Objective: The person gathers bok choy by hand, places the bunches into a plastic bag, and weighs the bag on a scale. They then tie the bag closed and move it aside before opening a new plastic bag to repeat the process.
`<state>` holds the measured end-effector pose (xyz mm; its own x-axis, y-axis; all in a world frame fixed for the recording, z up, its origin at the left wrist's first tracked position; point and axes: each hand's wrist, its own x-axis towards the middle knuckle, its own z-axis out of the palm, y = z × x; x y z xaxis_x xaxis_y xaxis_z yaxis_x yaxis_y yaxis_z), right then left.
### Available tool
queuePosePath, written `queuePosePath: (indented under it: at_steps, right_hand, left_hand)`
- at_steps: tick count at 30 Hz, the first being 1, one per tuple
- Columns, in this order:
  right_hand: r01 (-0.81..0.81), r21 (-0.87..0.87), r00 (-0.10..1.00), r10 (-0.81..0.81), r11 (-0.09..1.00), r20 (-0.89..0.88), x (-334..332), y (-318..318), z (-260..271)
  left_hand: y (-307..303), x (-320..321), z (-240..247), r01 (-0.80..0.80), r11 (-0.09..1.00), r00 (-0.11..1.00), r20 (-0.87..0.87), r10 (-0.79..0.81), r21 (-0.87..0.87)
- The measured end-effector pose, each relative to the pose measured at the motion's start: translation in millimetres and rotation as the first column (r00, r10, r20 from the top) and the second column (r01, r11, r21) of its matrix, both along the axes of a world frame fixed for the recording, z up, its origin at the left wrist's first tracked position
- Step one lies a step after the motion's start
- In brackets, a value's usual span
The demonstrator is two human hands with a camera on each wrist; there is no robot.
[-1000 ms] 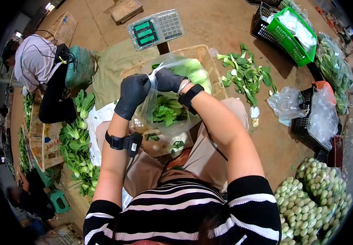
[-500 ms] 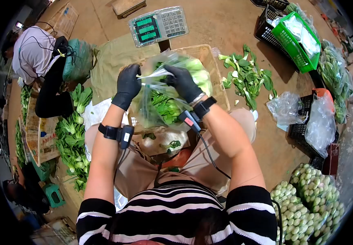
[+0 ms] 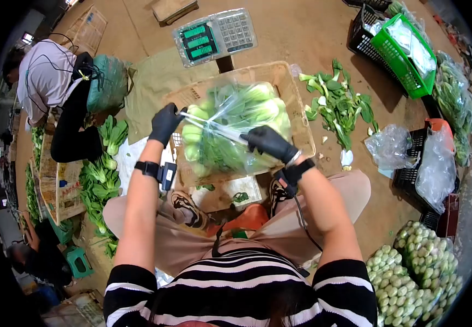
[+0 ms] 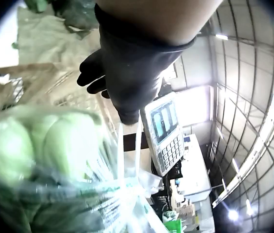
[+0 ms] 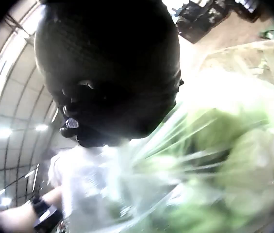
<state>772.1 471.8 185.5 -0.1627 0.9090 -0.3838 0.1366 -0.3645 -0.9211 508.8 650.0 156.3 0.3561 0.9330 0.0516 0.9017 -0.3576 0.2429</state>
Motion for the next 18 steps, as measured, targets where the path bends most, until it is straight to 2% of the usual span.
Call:
queuePosePath:
  at_steps: [1, 2, 3, 4, 5, 6, 8, 9, 10, 11, 12, 13, 14, 15, 16, 17, 18]
  right_hand:
    - [-0.074, -0.043, 0.995, 0.077, 0.996, 0.067, -11, -3, 15]
    - [-0.11, 0.015, 0.99, 0.109, 0.994, 0.088, -25, -9, 23]
    - [-0.264, 0.172, 0.937, 0.209, 0.949, 0.281, -40, -7, 27]
    - [-0.367, 0.169, 0.871, 0.275, 0.915, 0.408, -52, -8, 35]
    - [-0.421, 0.247, 0.854, 0.289, 0.873, 0.432, -63, -9, 31]
    - [-0.422, 0.281, 0.855, 0.275, 0.862, 0.439, -75, -10, 28]
    - [-0.436, 0.388, 0.842, 0.216, 0.812, 0.494, -89, -16, 14]
    - [-0.435, 0.4, 0.84, 0.203, 0.807, 0.504, -83, -13, 18]
    - [-0.363, 0.379, 0.871, 0.165, 0.851, 0.462, -77, -14, 20]
    - [-0.286, 0.35, 0.901, 0.125, 0.892, 0.416, -71, -17, 20]
    - [-0.222, 0.264, 0.93, 0.122, 0.939, 0.348, -59, -12, 22]
    - [-0.091, 0.177, 0.987, 0.065, 0.98, 0.146, -49, -11, 24]
    - [0.02, 0.06, 0.998, -0.017, 0.998, -0.054, -41, -11, 28]
    - [0.038, -0.016, 0.992, -0.04, 0.999, -0.122, -35, -12, 19]
    - [0.042, -0.021, 0.991, -0.044, 0.999, -0.127, -28, -12, 7]
    - [0.115, -0.055, 0.954, -0.126, 0.992, -0.273, -22, -14, -1]
    - [0.184, -0.1, 0.889, -0.209, 0.978, -0.407, -14, -16, -8]
  left_hand:
    - [6, 10, 13, 0.028, 0.999, 0.997, -0.074, -0.029, -0.016]
    - [13, 21, 25, 0.054, 0.998, 0.987, -0.148, -0.059, -0.035]
    - [16, 35, 34, 0.074, 0.997, 0.987, -0.138, -0.076, -0.018]
    - [16, 52, 41, 0.097, 0.995, 0.987, -0.13, -0.096, -0.001]
    - [16, 68, 47, 0.069, 0.975, 0.997, -0.012, -0.073, -0.212]
    - [15, 83, 52, 0.068, 0.908, 0.995, 0.097, -0.03, -0.413]
    - [6, 108, 45, 0.197, 0.924, 0.95, 0.295, -0.097, -0.329]
    - [9, 110, 32, 0.133, 0.933, 0.926, 0.377, 0.004, -0.335]
    - [12, 107, 16, 0.069, 0.931, 0.887, 0.449, 0.108, -0.359]
    - [3, 98, 37, 0.025, 0.862, 0.865, 0.443, 0.236, -0.507]
    - [6, 89, 33, -0.017, 0.883, 0.859, 0.446, 0.253, -0.469]
    - [9, 83, 28, -0.028, 0.9, 0.878, 0.42, 0.23, -0.434]
    - [10, 80, 26, -0.04, 0.916, 0.895, 0.393, 0.211, -0.399]
    - [11, 83, 23, -0.035, 0.964, 0.915, 0.379, 0.137, -0.264]
    - [14, 88, 20, -0.033, 0.963, 0.918, 0.374, 0.136, -0.269]
    - [14, 94, 23, 0.067, 0.998, 0.977, 0.204, -0.065, -0.007]
    - [14, 101, 25, 0.217, 0.949, 0.976, -0.014, -0.219, 0.229]
